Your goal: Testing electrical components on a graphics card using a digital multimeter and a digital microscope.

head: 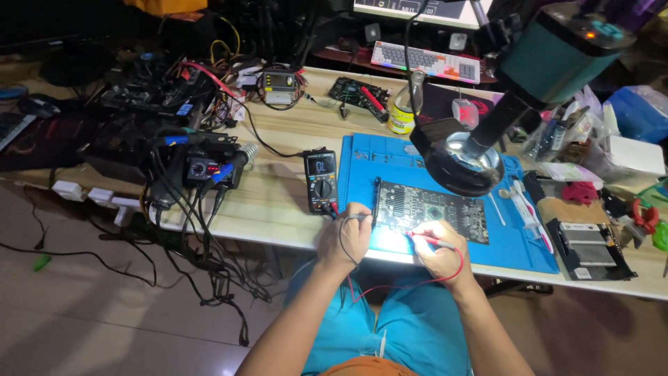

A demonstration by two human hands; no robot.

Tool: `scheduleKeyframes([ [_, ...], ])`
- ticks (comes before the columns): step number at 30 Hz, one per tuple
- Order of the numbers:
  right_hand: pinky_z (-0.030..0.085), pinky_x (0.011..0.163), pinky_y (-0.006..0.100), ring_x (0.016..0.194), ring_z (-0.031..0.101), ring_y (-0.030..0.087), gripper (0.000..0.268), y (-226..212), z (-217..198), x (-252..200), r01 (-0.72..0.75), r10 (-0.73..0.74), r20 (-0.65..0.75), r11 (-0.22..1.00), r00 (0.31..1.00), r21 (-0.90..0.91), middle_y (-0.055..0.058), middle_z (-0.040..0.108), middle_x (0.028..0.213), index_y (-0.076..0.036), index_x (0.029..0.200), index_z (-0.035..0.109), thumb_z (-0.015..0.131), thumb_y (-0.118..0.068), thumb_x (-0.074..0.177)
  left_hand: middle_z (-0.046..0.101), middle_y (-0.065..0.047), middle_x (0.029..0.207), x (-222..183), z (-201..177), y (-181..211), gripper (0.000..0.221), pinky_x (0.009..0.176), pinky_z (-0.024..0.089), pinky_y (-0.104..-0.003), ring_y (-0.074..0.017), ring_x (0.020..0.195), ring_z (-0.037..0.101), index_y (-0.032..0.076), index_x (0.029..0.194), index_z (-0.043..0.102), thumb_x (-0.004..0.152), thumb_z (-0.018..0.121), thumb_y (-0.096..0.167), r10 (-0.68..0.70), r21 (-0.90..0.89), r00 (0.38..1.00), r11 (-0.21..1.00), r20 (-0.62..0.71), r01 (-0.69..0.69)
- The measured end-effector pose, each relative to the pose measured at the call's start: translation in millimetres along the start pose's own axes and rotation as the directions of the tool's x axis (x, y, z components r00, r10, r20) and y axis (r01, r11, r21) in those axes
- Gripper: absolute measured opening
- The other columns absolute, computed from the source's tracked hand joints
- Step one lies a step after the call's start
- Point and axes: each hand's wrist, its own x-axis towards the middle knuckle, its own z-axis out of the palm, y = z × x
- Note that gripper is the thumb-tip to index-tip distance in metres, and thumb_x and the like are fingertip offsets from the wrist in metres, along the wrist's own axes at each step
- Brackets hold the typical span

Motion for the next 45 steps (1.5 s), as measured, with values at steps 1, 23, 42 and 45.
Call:
scheduleKeyframes([
  [1, 0.063, 0.08, 0.041, 0.085, 0.079, 0.034, 0.013, -2, 0, 0, 0.002, -0.002, 0.003, 1.0, 1.0, -0.001, 0.009, 0.08, 0.088, -0.019, 0.096, 0.086, 0.089, -0.016, 0.084, 0.083, -0.009, 0.104, -2, -6, 4, 0.024, 0.088, 0.065, -0.054, -0.0386, 0.1, 0.083, 0.034, 0.124, 0.057, 0.11, 0.05, 0.052, -0.002, -0.002, 1.0, 1.0, -0.002, 0.002],
  [23, 0.063, 0.071, 0.039, 0.082, 0.08, 0.032, 0.014, -3, 3, -2, -0.026, 0.026, -0.024, 1.0, 0.999, 0.018, 0.009, 0.079, 0.088, -0.019, 0.095, 0.086, 0.09, -0.012, 0.084, 0.081, -0.014, 0.105, -9, -20, 11, 0.024, 0.092, 0.063, -0.057, -0.0402, 0.105, 0.081, 0.029, 0.125, 0.056, 0.111, 0.05, 0.047, 0.014, -0.059, 0.999, 0.998, 0.029, -0.012],
  [42, 0.062, 0.075, 0.042, 0.085, 0.08, 0.035, 0.013, -33, 3, -5, -0.034, 0.036, -0.035, 0.998, 0.999, 0.055, 0.012, 0.081, 0.09, -0.013, 0.094, 0.084, 0.087, -0.004, 0.086, 0.079, -0.015, 0.102, -10, -11, 4, 0.023, 0.089, 0.064, -0.057, -0.0416, 0.103, 0.081, 0.026, 0.126, 0.056, 0.11, 0.051, 0.042, 0.085, -0.117, 0.995, 0.989, -0.048, -0.09],
  [45, 0.062, 0.075, 0.041, 0.086, 0.08, 0.033, 0.013, -25, 5, -4, -0.029, 0.032, -0.042, 0.998, 0.999, 0.052, 0.011, 0.081, 0.09, -0.013, 0.094, 0.084, 0.087, -0.004, 0.086, 0.079, -0.015, 0.103, -10, -15, 4, 0.024, 0.089, 0.065, -0.057, -0.0411, 0.104, 0.081, 0.026, 0.127, 0.056, 0.11, 0.05, 0.043, 0.093, -0.108, 0.995, 0.99, -0.034, -0.096],
])
